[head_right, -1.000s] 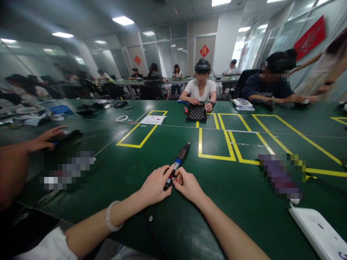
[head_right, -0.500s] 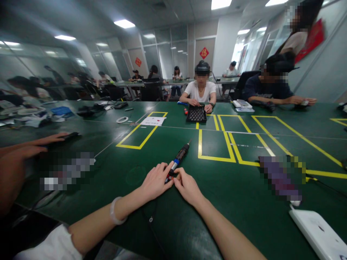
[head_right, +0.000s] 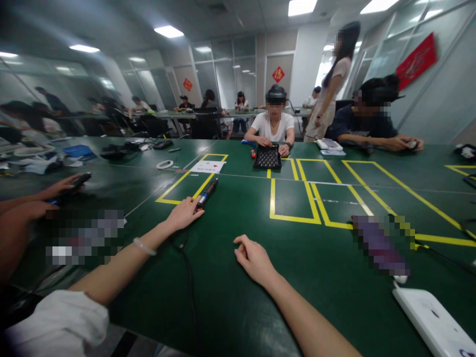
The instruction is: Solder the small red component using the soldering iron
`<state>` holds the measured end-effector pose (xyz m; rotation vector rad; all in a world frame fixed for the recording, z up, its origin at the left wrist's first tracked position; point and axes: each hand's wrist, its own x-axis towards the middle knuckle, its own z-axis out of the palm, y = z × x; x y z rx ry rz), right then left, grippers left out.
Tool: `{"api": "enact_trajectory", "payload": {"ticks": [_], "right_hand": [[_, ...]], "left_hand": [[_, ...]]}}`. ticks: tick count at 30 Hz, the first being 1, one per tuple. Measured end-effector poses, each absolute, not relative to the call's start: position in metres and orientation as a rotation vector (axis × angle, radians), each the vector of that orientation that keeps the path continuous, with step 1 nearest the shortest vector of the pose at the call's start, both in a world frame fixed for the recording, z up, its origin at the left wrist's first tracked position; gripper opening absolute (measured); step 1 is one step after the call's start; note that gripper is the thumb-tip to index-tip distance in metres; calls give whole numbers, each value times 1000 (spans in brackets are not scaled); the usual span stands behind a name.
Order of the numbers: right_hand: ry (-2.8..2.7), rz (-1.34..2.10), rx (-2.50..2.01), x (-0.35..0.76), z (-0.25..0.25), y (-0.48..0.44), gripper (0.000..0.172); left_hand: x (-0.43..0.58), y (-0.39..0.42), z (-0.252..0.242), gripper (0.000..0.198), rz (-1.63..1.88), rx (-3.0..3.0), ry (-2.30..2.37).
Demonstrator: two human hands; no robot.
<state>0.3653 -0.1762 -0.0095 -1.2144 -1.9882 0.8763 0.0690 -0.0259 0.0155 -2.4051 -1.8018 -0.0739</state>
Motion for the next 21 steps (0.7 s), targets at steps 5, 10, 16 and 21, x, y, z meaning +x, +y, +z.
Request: {"api": "enact_trajectory", "payload": {"ticks": [5,10,16,21], "right_hand": [[-2016,847,-1218,366,-11,-175,19],[-2030,836,-1216,366,-12,-175,19],[-2038,842,-1230,366,-10,-174,19],[-2042,814,-1228,366,-13,-173,18]], "left_hand": [[24,21,14,62,-3,-2334,-1912],[-5,53,10,61,24,-2265,-1985],[1,47,14,52,-57,-2199,-1930],[19,31,18,31,-79,-2129,-1931]]}}
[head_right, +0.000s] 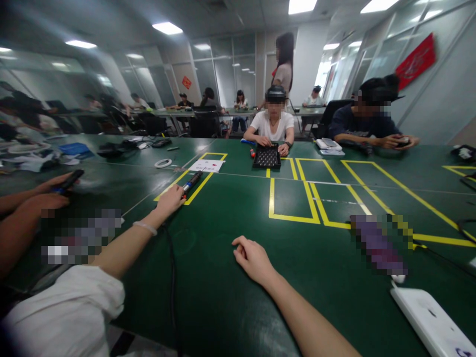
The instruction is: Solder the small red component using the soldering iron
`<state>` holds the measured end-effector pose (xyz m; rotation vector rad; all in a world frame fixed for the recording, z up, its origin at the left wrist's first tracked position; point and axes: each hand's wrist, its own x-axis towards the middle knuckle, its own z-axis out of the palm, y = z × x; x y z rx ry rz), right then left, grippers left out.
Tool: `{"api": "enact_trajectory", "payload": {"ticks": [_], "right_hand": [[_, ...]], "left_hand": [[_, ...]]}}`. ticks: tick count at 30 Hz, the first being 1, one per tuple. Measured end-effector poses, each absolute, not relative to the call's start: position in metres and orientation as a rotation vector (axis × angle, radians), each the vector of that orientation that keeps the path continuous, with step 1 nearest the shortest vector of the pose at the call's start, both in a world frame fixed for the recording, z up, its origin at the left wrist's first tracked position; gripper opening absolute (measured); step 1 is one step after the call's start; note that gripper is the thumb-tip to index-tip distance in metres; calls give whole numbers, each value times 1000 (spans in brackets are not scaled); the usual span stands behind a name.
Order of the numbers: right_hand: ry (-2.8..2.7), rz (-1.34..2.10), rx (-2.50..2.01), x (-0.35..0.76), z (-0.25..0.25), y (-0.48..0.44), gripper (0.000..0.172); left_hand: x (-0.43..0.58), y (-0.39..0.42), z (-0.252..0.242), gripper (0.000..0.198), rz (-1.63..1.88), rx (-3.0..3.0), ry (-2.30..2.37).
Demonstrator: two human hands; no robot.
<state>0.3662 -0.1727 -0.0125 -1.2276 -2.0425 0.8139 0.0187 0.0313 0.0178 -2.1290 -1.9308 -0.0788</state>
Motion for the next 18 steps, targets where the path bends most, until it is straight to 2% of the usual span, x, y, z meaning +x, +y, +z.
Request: {"api": "enact_trajectory", "payload": {"ticks": [10,12,15,18], "right_hand": [[-2041,817,-1210,366,-17,-172,13],[-2037,817,-1218,366,-17,-172,6],[-2009,828,-1216,367,-16,-171,18],[-1918,927,-1131,367,-15,-173,4]], "left_hand": [[67,-1,33,31,-311,-2134,-2027],[93,-26,32,27,-534,-2435,-2030],[130,-72,32,28,-820,-3080,-1886],[154,-112,32,32,-829,-3498,-1791]]}}
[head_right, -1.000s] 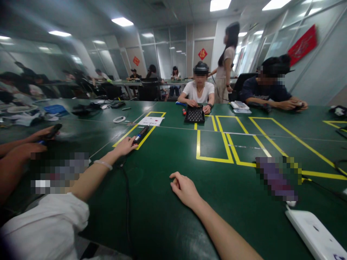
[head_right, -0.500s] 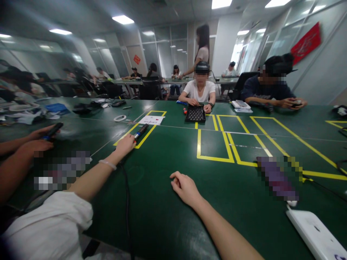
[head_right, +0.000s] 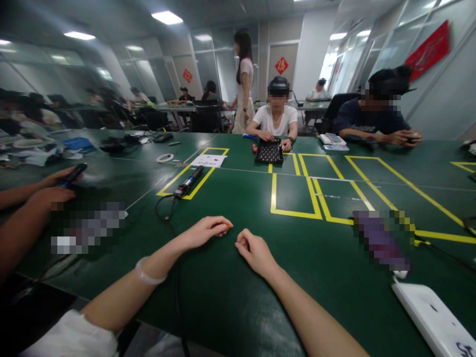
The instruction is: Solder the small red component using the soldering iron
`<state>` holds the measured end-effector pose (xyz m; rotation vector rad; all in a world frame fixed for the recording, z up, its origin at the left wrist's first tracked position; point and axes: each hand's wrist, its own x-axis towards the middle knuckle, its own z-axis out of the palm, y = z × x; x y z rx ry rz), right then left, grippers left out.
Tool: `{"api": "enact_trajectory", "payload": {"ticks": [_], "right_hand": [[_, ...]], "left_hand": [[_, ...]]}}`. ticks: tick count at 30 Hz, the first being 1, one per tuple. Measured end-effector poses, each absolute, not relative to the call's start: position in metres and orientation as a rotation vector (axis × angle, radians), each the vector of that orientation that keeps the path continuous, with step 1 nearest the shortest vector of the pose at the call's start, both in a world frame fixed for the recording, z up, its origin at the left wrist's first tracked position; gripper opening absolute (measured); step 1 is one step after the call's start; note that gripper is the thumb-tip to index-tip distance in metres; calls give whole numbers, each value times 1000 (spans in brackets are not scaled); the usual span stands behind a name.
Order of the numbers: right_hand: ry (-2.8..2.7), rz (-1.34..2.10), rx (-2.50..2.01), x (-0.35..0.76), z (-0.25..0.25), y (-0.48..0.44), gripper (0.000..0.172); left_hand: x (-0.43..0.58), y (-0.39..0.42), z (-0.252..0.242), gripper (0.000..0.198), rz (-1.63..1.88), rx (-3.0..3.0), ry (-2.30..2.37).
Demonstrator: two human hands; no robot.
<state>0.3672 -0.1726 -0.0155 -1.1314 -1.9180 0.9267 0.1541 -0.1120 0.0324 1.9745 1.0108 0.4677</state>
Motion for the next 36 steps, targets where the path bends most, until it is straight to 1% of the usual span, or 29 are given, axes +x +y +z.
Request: {"api": "enact_trajectory", "payload": {"ticks": [1,3,4,8,10,15,20,24,29,36], "right_hand": [[-1885,975,-1091,367,-15,-173,10],[-1858,1037,-1018,365,-14,-175,27],[-1866,1048,-992,365,-13,-177,29],[-1944,1040,-947,361,-10,-180,7],[-1960,1015,-964,361,-10,-180,5],[-1943,988,-1029,361,-10,-179,6],[-1980,960,-1031,360,-10,-179,11],[-1989,940,-1045,360,-12,-178,9],[-1894,1021,-1079,364,-14,-175,16],[-1798,1098,-1111,366,-16,-173,27]], "left_hand": [[158,-121,33,33,431,1929,950],[163,-134,34,37,363,1865,853],[163,-137,34,38,336,1851,813],[163,-139,32,43,278,1859,737],[163,-138,31,46,270,1854,737],[162,-139,30,51,317,1782,720],[160,-140,31,51,302,1784,725],[161,-139,32,51,305,1811,747],[163,-142,33,39,424,1983,835],[169,-145,31,24,509,2160,841]]}}
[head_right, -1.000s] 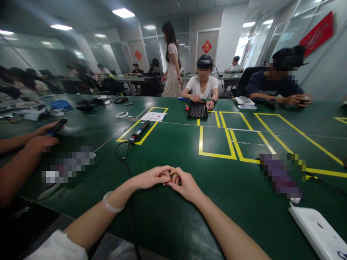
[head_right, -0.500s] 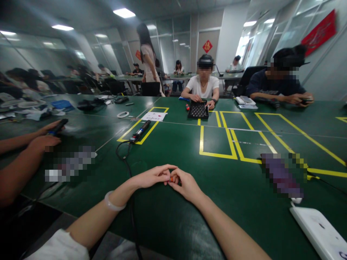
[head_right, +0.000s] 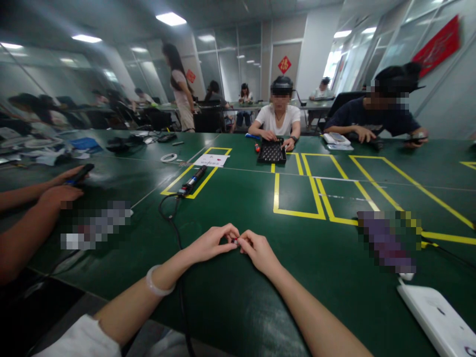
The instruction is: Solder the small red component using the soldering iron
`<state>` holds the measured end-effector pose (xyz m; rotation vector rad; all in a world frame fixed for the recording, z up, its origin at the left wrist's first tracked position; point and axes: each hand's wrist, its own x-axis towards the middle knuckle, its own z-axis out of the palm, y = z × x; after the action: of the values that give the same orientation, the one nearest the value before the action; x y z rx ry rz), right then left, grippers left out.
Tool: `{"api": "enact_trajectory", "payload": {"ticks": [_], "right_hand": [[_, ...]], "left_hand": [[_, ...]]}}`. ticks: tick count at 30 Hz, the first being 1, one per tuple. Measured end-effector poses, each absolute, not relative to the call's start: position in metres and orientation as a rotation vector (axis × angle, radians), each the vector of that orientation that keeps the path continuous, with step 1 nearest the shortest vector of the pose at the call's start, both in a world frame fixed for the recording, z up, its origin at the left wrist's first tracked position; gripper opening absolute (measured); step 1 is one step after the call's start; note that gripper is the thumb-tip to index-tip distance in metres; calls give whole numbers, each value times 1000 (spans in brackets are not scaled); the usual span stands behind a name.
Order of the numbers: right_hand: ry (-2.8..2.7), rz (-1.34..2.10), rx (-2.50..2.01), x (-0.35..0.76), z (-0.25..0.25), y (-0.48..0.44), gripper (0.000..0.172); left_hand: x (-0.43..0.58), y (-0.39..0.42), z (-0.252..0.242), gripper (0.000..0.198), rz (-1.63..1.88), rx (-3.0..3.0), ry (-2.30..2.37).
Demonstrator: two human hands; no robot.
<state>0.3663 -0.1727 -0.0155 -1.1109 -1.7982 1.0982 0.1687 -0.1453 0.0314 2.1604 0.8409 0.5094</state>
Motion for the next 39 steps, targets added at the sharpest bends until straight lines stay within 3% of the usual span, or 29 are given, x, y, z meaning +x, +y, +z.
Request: {"api": "enact_trajectory", "payload": {"ticks": [7,16,19,25,31,39], "right_hand": [[-1739,1126,-1039,367,-17,-173,23],[-1784,1131,-1074,365,-17,-173,21],[-1807,1131,-1086,364,-16,-174,18],[-1834,1126,-1103,362,-10,-175,14],[-1848,1128,-1094,362,-11,-175,14],[-1866,1126,-1088,363,-12,-175,14]], "left_hand": [[166,-144,29,22,501,2166,888],[136,-103,39,37,469,2313,991],[102,-54,36,40,464,2520,1283],[19,38,28,77,228,2314,2285],[-7,68,24,52,-24,2227,2141],[6,52,17,56,15,2243,2239]]}}
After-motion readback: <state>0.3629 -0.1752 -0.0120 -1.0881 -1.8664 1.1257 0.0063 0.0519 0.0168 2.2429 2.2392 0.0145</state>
